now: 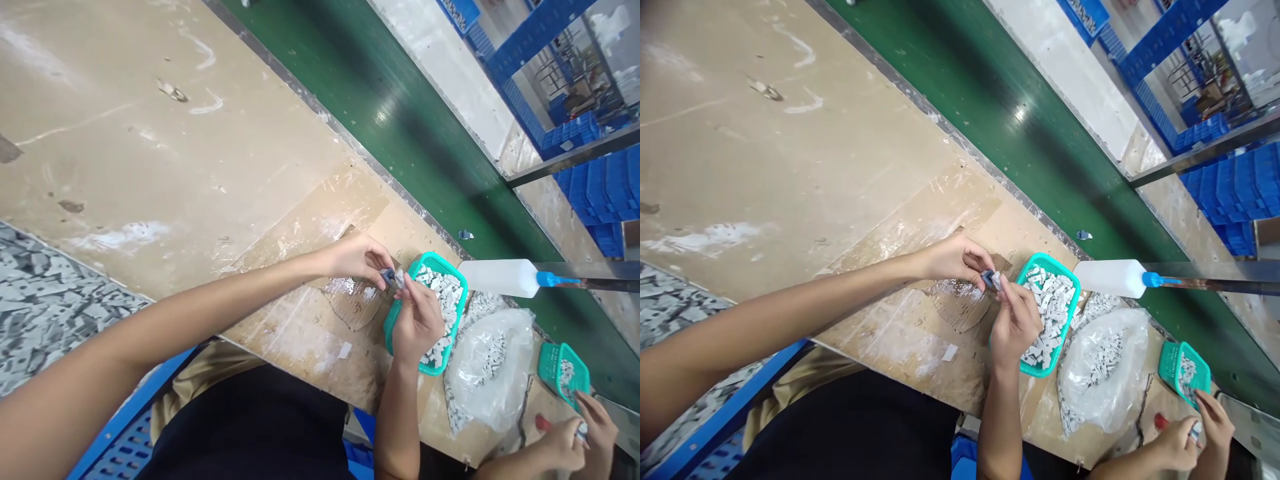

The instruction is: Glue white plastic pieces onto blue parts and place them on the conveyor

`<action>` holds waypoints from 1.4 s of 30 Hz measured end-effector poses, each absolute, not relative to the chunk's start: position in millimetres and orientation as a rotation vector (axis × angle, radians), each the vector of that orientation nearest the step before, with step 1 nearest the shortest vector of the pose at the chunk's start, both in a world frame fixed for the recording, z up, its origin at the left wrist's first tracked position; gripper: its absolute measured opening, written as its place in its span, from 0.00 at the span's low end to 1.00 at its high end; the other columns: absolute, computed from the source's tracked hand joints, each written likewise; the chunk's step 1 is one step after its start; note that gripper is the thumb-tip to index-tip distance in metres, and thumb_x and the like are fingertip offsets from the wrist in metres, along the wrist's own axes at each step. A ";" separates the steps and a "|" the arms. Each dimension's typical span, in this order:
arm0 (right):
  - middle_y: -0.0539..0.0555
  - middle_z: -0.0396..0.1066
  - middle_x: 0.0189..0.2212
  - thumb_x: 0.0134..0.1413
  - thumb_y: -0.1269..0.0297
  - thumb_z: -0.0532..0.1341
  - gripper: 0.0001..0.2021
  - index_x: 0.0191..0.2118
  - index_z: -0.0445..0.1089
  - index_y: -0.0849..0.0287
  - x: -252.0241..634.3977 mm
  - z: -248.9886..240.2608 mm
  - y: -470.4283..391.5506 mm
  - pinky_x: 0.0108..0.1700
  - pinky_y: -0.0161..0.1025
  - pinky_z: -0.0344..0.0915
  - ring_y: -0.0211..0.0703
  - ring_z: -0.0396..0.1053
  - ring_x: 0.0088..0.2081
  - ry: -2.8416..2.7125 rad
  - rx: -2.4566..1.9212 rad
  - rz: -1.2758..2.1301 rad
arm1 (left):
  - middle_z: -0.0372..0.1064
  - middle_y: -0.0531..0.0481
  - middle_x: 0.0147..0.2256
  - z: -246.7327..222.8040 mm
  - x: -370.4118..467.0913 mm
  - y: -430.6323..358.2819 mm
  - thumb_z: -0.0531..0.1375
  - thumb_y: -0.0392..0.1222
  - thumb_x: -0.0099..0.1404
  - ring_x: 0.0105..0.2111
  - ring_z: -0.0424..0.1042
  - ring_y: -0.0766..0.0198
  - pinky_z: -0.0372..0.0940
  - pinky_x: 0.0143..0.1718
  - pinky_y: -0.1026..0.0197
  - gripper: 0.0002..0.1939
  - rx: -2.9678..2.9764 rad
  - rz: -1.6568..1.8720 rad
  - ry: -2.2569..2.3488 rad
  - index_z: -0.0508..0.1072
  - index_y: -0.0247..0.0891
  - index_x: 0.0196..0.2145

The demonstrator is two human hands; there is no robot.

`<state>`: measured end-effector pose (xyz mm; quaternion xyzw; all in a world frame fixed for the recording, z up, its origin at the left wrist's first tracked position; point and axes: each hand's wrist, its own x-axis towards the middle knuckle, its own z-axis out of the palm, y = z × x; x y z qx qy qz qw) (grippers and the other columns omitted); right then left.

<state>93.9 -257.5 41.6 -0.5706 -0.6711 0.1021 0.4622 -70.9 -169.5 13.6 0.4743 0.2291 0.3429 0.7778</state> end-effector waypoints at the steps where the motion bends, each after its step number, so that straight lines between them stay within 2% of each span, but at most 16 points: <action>1: 0.53 0.74 0.34 0.63 0.72 0.58 0.14 0.48 0.77 0.50 94.4 41.6 -257.7 0.37 0.41 0.71 0.39 0.72 0.31 -1.652 -1.400 0.256 | 0.78 0.47 0.30 12.5 -70.5 -169.2 0.74 0.36 0.44 0.31 0.78 0.64 0.72 0.37 0.62 0.15 1.032 0.745 0.499 0.78 0.33 0.31; 5: 0.52 0.74 0.33 0.62 0.74 0.58 0.15 0.47 0.77 0.49 95.9 40.5 -256.9 0.36 0.40 0.71 0.38 0.72 0.30 -1.655 -1.391 0.252 | 0.78 0.47 0.31 12.1 -70.7 -169.4 0.73 0.35 0.45 0.33 0.78 0.63 0.73 0.42 0.59 0.15 1.032 0.735 0.493 0.78 0.33 0.32; 8: 0.51 0.73 0.34 0.60 0.78 0.58 0.20 0.49 0.76 0.45 96.5 39.2 -255.2 0.35 0.37 0.70 0.37 0.71 0.31 -1.674 -1.330 0.255 | 0.78 0.46 0.32 16.3 -71.6 -172.0 0.73 0.35 0.45 0.33 0.78 0.63 0.73 0.43 0.57 0.15 1.041 0.729 0.481 0.78 0.32 0.33; 19: 0.51 0.72 0.33 0.59 0.80 0.55 0.24 0.50 0.75 0.43 101.1 40.6 -253.5 0.35 0.37 0.70 0.37 0.70 0.33 -1.734 -1.339 0.300 | 0.79 0.45 0.32 18.5 -70.0 -178.2 0.73 0.37 0.47 0.32 0.78 0.62 0.74 0.37 0.63 0.15 1.042 0.769 0.561 0.81 0.32 0.35; 24: 0.50 0.71 0.33 0.60 0.81 0.54 0.27 0.53 0.72 0.40 99.2 40.7 -254.7 0.34 0.36 0.69 0.37 0.70 0.34 -1.751 -1.339 0.348 | 0.79 0.45 0.31 16.8 -67.3 -179.5 0.73 0.36 0.46 0.31 0.78 0.62 0.74 0.36 0.63 0.16 1.017 0.766 0.636 0.81 0.33 0.35; 35: 0.50 0.69 0.30 0.62 0.72 0.56 0.18 0.51 0.75 0.46 98.3 44.2 -252.0 0.34 0.36 0.68 0.37 0.68 0.31 -1.662 -1.430 0.658 | 0.78 0.45 0.30 27.3 -73.4 -175.4 0.72 0.35 0.46 0.30 0.76 0.63 0.71 0.35 0.62 0.15 1.021 0.676 0.739 0.79 0.31 0.34; 37: 0.50 0.71 0.31 0.63 0.68 0.57 0.16 0.51 0.75 0.48 99.2 47.7 -250.3 0.36 0.37 0.69 0.38 0.69 0.32 -1.650 -1.473 0.715 | 0.76 0.46 0.28 26.5 -74.2 -173.4 0.72 0.36 0.48 0.28 0.75 0.64 0.69 0.31 0.65 0.16 1.005 0.652 0.746 0.78 0.31 0.37; 39: 0.51 0.73 0.33 0.63 0.63 0.58 0.15 0.54 0.73 0.50 101.5 49.7 -250.0 0.38 0.39 0.70 0.39 0.70 0.32 -1.593 -1.513 0.728 | 0.75 0.47 0.30 26.3 -75.3 -172.1 0.70 0.38 0.53 0.29 0.75 0.65 0.68 0.29 0.67 0.20 0.925 0.648 0.689 0.76 0.33 0.44; 42: 0.54 0.75 0.38 0.63 0.57 0.57 0.19 0.57 0.70 0.52 109.4 48.4 -252.0 0.38 0.43 0.72 0.42 0.72 0.33 -1.416 -1.575 0.624 | 0.75 0.47 0.35 24.8 -78.2 -170.2 0.67 0.38 0.58 0.32 0.77 0.62 0.71 0.33 0.64 0.20 0.707 0.654 0.547 0.72 0.37 0.48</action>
